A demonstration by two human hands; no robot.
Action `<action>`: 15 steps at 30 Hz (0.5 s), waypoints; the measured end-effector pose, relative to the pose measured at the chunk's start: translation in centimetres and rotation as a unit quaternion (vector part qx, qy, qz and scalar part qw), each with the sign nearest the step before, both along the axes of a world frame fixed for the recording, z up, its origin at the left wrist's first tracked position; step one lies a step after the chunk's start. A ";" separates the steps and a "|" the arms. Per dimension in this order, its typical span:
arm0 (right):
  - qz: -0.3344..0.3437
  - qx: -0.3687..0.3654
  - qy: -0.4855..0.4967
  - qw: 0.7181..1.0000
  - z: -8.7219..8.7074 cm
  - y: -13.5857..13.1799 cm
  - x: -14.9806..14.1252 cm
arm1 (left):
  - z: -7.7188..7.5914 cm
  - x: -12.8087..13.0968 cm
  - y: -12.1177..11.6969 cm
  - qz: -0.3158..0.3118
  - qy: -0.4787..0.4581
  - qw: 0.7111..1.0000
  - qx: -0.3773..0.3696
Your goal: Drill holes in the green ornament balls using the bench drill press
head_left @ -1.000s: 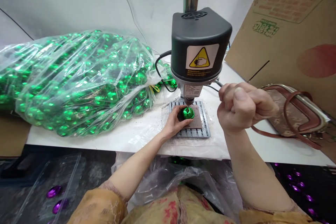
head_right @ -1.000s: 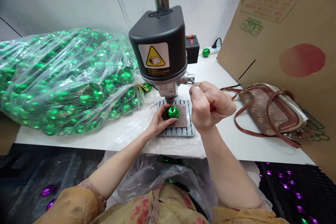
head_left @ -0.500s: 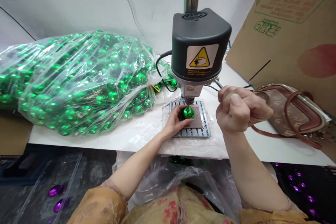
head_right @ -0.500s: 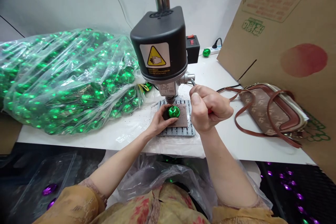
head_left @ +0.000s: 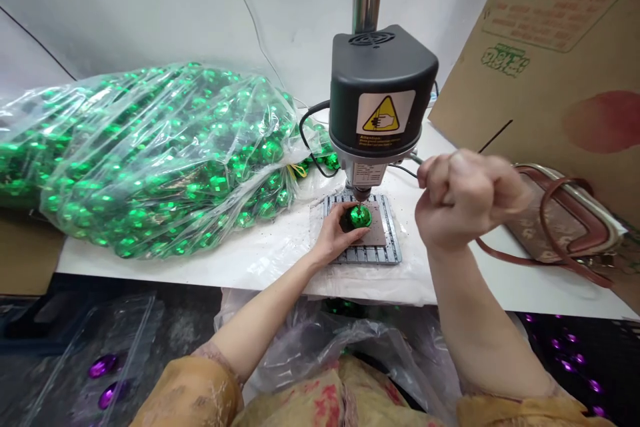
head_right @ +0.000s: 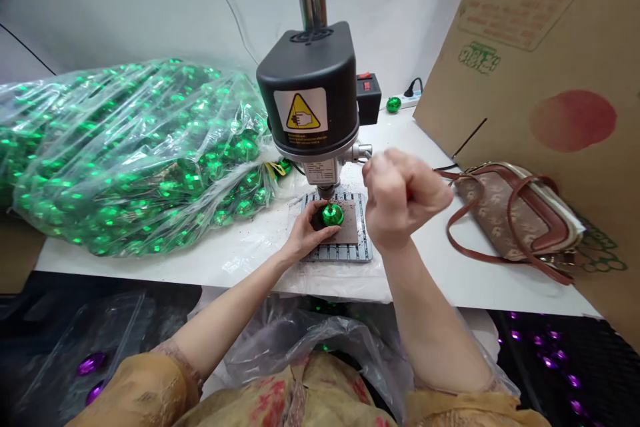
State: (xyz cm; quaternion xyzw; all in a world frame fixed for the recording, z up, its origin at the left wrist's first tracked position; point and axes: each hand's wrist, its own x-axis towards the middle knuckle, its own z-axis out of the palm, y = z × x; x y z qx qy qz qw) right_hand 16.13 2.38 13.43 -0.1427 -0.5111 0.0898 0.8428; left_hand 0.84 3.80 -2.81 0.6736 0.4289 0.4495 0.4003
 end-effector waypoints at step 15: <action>0.015 -0.131 0.025 0.991 3.7 0.3 0.2 | -0.1 -7.1 -14.8 -0.151 0.405 0.817 0.381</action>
